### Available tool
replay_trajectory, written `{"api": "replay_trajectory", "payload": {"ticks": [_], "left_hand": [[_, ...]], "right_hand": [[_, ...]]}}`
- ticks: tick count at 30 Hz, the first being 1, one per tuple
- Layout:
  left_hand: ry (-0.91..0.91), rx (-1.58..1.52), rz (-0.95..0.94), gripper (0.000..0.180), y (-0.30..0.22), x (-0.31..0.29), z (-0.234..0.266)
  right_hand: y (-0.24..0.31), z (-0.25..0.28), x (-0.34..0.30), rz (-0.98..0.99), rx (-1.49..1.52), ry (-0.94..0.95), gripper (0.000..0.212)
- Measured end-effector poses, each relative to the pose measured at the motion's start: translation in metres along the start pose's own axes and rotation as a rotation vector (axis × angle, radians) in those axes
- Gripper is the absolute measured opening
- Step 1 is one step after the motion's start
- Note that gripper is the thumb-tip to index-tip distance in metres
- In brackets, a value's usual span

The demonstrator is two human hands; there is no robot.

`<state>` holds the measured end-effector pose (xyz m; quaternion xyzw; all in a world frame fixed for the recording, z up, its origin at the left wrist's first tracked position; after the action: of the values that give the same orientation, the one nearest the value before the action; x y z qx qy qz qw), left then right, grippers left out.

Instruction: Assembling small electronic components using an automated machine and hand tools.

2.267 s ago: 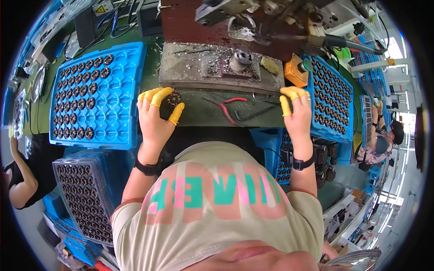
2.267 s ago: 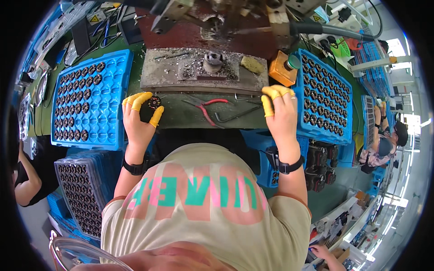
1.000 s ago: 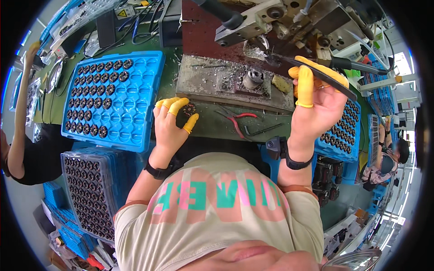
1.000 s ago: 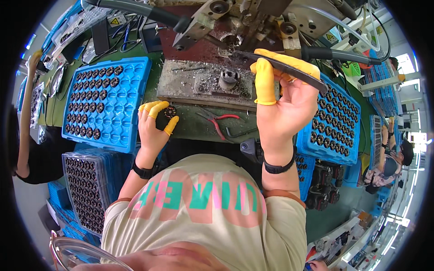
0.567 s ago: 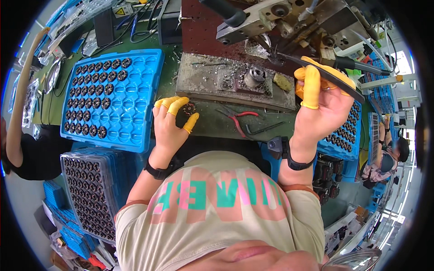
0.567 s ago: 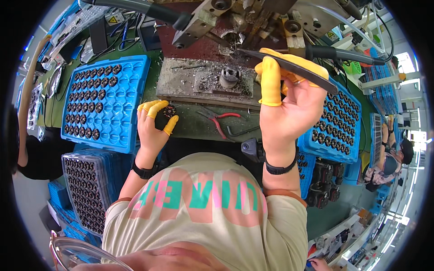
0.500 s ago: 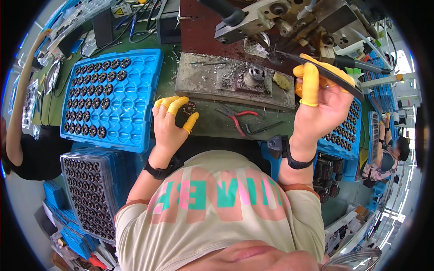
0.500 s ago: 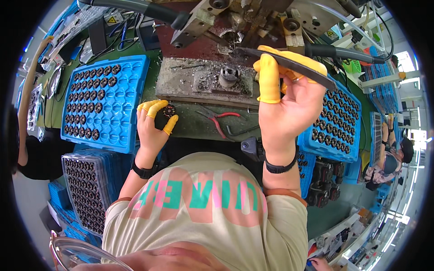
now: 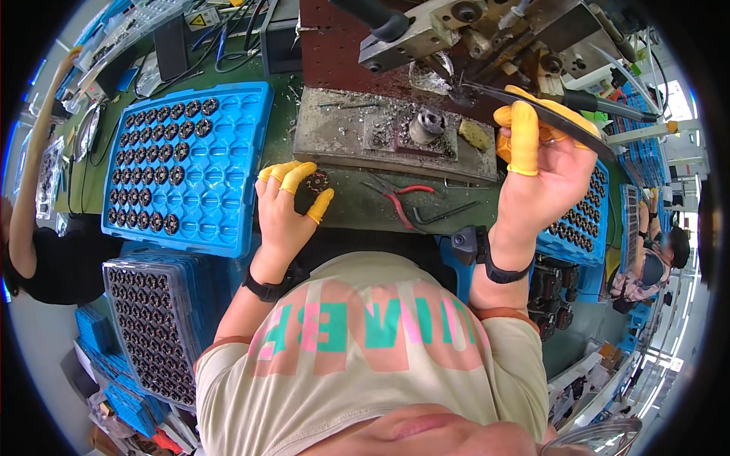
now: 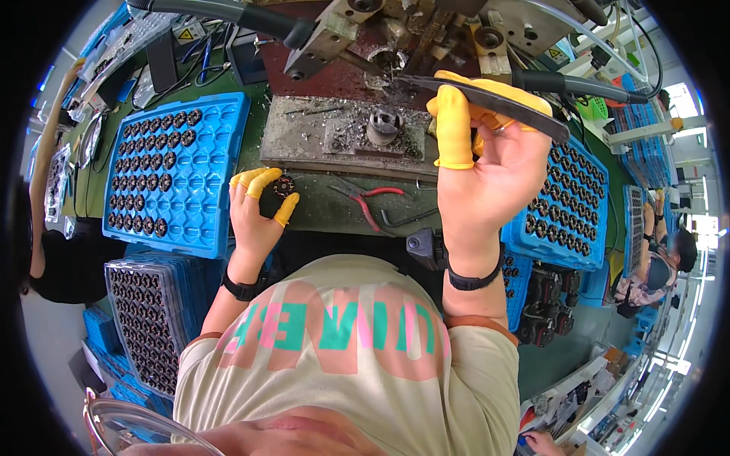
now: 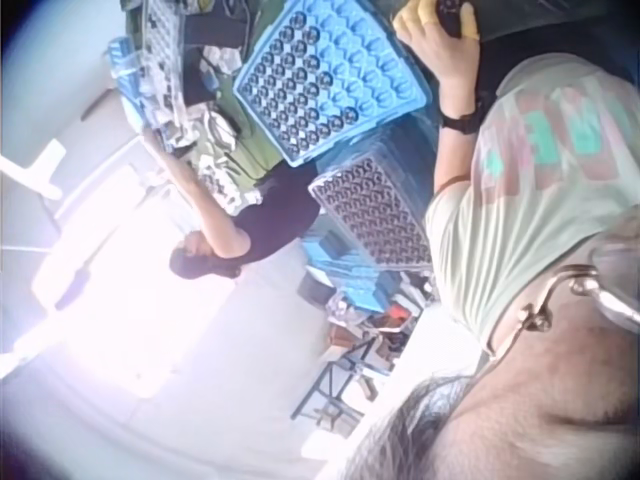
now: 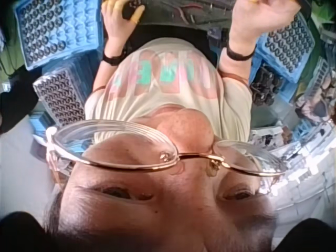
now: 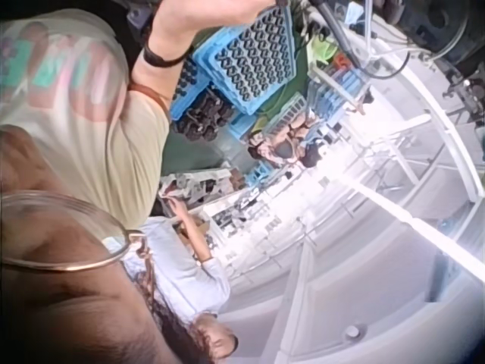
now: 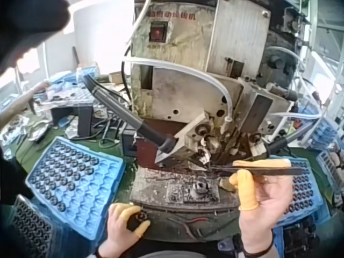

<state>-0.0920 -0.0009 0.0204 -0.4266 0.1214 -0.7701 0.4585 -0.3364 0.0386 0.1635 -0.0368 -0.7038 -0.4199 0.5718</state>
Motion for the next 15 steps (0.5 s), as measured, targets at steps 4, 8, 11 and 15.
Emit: {"api": "replay_trajectory", "payload": {"ticks": [4, 8, 11, 15], "left_hand": [[-0.008, 0.003, -0.012, 0.048, 0.0005, -0.0004, -0.0004], [-0.005, -0.002, -0.019, 0.048, 0.0006, -0.0001, -0.0004], [-0.005, -0.006, -0.018, 0.048, 0.0009, -0.0005, -0.0006], [-0.002, -0.008, -0.004, 0.047, -0.0018, 0.0002, 0.0008]], "right_hand": [[-0.0021, -0.0003, 0.0003, -0.015, -0.004, 0.027, 0.026], [-0.0023, -0.0027, 0.0000, -0.032, -0.012, 0.016, 0.026], [-0.0025, -0.0052, 0.0003, -0.039, -0.015, 0.000, 0.024], [-0.0023, -0.0063, 0.0009, -0.047, -0.040, 0.010, 0.024]]}}
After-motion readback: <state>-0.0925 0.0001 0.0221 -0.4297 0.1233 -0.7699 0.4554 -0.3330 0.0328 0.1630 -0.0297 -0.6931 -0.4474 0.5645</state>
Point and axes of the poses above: each hand's wrist, its own x-axis towards the middle knuckle, its own z-axis out of the back of the hand, y = z × x, the point moved 1 cm from there along x, towards the middle knuckle, and after that the axes turned 7 degrees about z, right-handed, at the moved point
